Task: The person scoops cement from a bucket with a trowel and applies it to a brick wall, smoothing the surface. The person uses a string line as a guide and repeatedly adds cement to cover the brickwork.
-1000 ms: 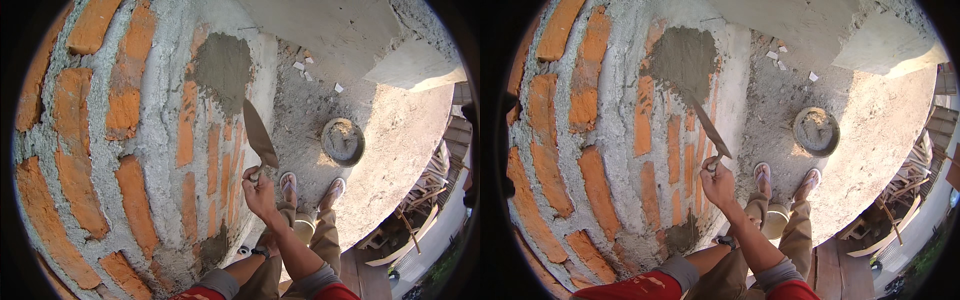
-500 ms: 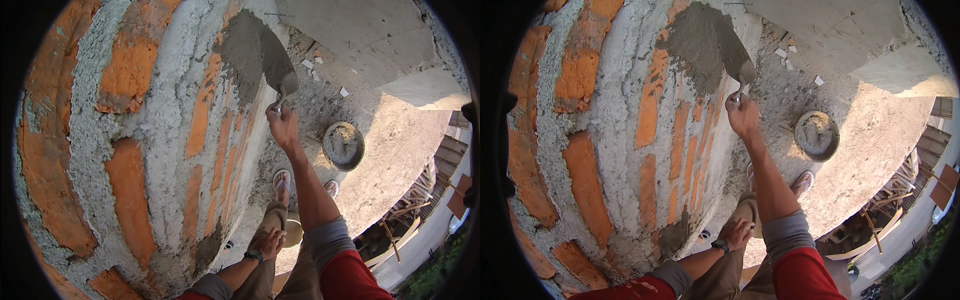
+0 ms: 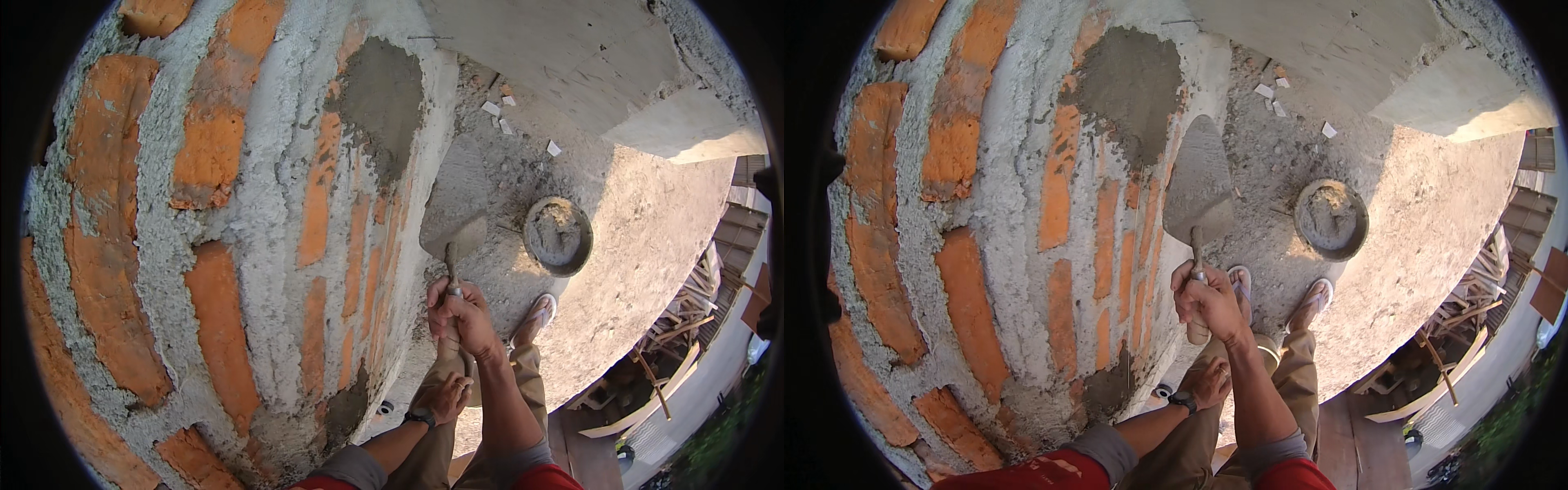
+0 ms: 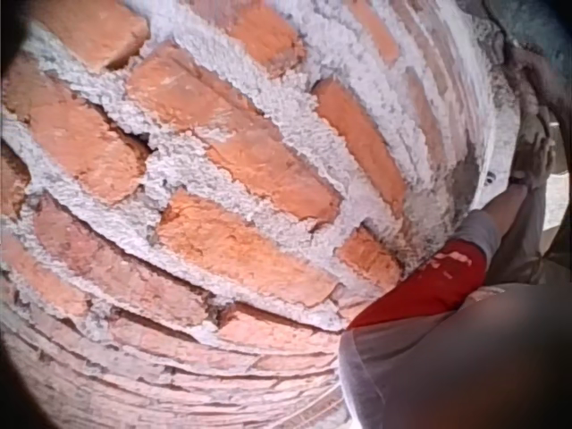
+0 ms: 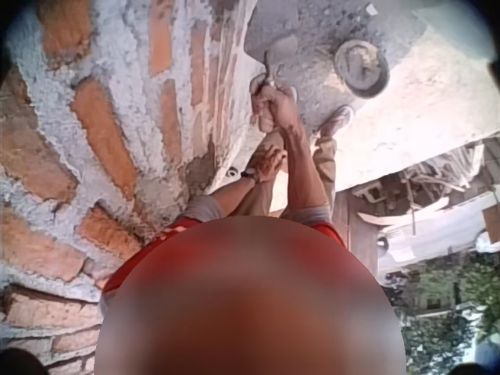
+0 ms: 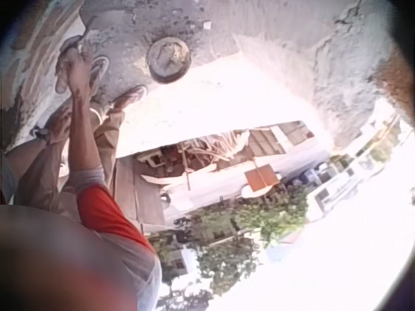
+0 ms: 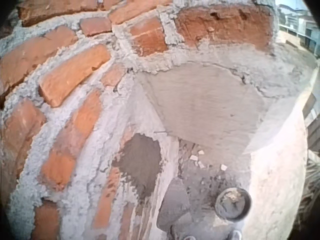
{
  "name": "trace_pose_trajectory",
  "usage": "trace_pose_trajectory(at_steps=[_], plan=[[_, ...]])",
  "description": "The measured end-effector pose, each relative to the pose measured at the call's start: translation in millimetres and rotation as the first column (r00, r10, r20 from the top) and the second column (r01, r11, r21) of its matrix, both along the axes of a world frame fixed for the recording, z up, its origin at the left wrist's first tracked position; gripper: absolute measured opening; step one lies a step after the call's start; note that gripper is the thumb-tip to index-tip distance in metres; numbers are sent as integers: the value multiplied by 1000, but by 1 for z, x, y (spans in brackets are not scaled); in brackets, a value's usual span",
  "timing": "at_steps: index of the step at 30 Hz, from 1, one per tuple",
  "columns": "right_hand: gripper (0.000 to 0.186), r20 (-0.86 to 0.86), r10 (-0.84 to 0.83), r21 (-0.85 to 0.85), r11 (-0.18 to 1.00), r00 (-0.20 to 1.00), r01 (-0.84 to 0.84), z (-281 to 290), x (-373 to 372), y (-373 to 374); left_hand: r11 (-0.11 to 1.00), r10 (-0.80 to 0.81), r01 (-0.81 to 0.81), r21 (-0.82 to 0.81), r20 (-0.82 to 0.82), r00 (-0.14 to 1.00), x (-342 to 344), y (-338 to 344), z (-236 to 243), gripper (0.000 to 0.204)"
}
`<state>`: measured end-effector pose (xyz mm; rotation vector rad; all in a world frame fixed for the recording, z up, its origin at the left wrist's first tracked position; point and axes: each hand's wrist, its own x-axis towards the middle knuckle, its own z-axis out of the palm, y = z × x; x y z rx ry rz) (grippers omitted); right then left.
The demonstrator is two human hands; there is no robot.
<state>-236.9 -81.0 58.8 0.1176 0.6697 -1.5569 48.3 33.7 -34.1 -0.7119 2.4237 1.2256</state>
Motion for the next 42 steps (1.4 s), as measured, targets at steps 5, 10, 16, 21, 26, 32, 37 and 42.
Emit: trace_pose_trajectory(at_steps=[5, 10, 16, 21, 26, 32, 37, 42], plan=[[7, -716, -458, 107, 674, 527, 731, 33, -25, -45, 977, -200, 202, -69, 41, 979, 22, 20, -33, 35], [19, -912, -114, 241, 626, 393, 742, 5, -32, -126, 932, -309, 300, -204, -16, 951, 41, 50, -70, 39], [13, -869, -64, 143, 917, 491, 371, -11, 86, -22, 970, -234, 237, -52, 58, 971, 20, 12, -25, 33], [35, -496, 630, 863, 435, 598, 257, -74, 41, 121, 998, 56, -52, -24, 191, 980, -18, -39, 8, 31], [18, -846, 362, 501, 290, 391, 816, -107, -10, 216, 994, 100, -92, -61, 146, 984, -46, -36, -40, 20], [28, -658, 630, 721, 367, 412, 588, -226, -32, 262, 995, -103, 99, 30, 266, 958, -70, 31, -112, 24], [40, -572, 696, 769, 271, 435, 578, -303, -6, 320, 942, -307, 336, 17, 449, 839, -80, 79, -186, 34], [37, -485, 746, 864, 326, 457, 384, -321, 4, 363, 667, -659, 745, 15, 478, 581, -73, 106, -267, 31]])
